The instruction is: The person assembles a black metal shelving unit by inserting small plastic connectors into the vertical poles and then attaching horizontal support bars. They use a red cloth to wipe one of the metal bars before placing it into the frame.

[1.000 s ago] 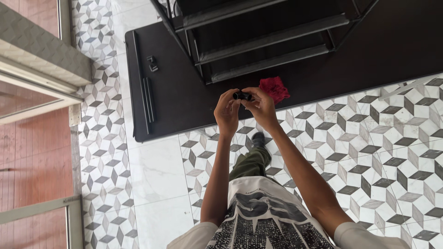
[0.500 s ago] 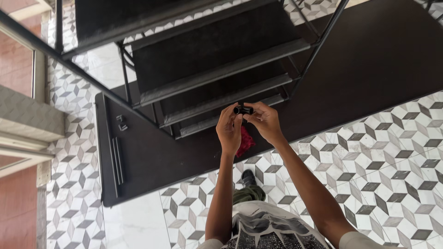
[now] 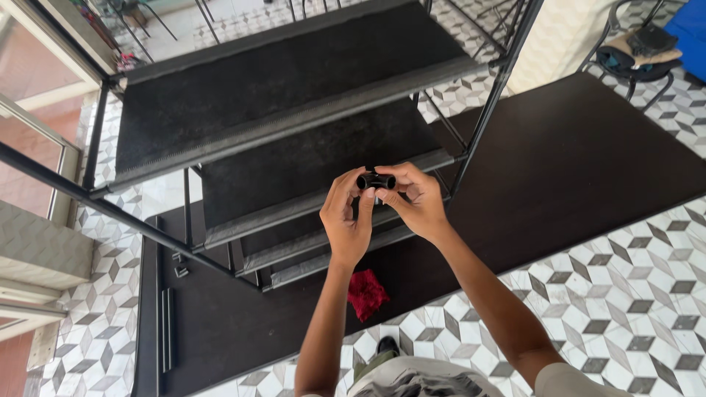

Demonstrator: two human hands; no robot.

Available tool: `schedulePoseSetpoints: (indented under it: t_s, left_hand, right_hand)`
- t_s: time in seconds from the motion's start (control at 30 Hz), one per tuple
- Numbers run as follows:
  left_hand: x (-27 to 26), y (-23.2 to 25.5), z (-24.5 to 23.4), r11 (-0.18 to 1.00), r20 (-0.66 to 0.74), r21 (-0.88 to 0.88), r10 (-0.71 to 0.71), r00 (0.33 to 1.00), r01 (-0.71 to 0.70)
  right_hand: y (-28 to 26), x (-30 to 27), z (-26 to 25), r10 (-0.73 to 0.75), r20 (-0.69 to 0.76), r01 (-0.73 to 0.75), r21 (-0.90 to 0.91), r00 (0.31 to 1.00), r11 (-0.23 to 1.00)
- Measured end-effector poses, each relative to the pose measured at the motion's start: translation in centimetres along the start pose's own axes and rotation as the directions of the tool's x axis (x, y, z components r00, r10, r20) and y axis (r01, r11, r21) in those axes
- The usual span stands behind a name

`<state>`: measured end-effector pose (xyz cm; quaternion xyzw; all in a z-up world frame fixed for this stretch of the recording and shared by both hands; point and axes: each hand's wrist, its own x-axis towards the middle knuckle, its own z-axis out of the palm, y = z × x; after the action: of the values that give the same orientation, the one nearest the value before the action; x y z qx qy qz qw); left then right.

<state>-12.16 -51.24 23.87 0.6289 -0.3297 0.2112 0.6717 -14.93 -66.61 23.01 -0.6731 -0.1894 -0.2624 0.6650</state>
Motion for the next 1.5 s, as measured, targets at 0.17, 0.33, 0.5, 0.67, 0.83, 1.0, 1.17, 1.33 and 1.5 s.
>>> schedulePoseSetpoints:
  t_s: [0.17, 0.33, 0.5, 0.67, 0.83, 1.0, 1.17, 1.33, 1.5]
  left_hand:
    - [5.0, 2.7, 0.8, 0.995, 0.073, -0.003, 0.102, 0.992, -0.102]
    - [9.4, 5.4, 1.7, 0.980, 0.131, -0.005, 0.197, 0.972, -0.198]
    - [12.8, 7.4, 2.9, 0.964, 0.169, 0.091, 0.232, 0.958, -0.250]
    - [16.5, 8.3, 4.8, 0.904, 0.194, 0.182, 0.353, 0.915, -0.387]
    - [19.3, 9.4, 7.6, 0.835, 0.197, 0.304, 0.417, 0.888, -0.459]
    - [22.8, 10.7, 10.8, 0.783, 0.218, 0.324, 0.484, 0.847, -0.531]
    - [26.1, 10.8, 13.4, 0.759, 0.239, 0.316, 0.518, 0.821, -0.570]
    - [29.8, 9.8, 15.7, 0.737, 0.256, 0.342, 0.523, 0.813, -0.582]
    - [33.3, 7.7, 17.6, 0.727, 0.228, 0.384, 0.523, 0.821, -0.569]
  right_hand:
    - [-4.6, 4.5, -2.4, -0.098, 0.056, 0.107, -0.219, 0.994, 0.970]
    - [-8.7, 8.8, -4.4, -0.154, 0.129, 0.189, -0.339, 0.980, 0.922]
    - [-11.3, 12.2, -6.3, -0.235, 0.197, 0.298, -0.417, 0.952, 0.859]
    - [-12.8, 15.5, -9.1, -0.224, 0.239, 0.314, -0.469, 0.945, 0.826]
    - [-14.3, 18.6, -12.0, -0.325, 0.312, 0.445, -0.500, 0.893, 0.743]
    - [-16.3, 22.1, -15.2, -0.349, 0.364, 0.500, -0.535, 0.864, 0.681]
    - [-17.8, 25.6, -18.4, -0.357, 0.419, 0.549, -0.583, 0.835, 0.599]
    - [-18.7, 29.6, -21.2, -0.313, 0.448, 0.536, -0.561, 0.838, 0.631]
    - [-17.3, 33.1, -23.4, -0.342, 0.452, 0.557, -0.532, 0.824, 0.638]
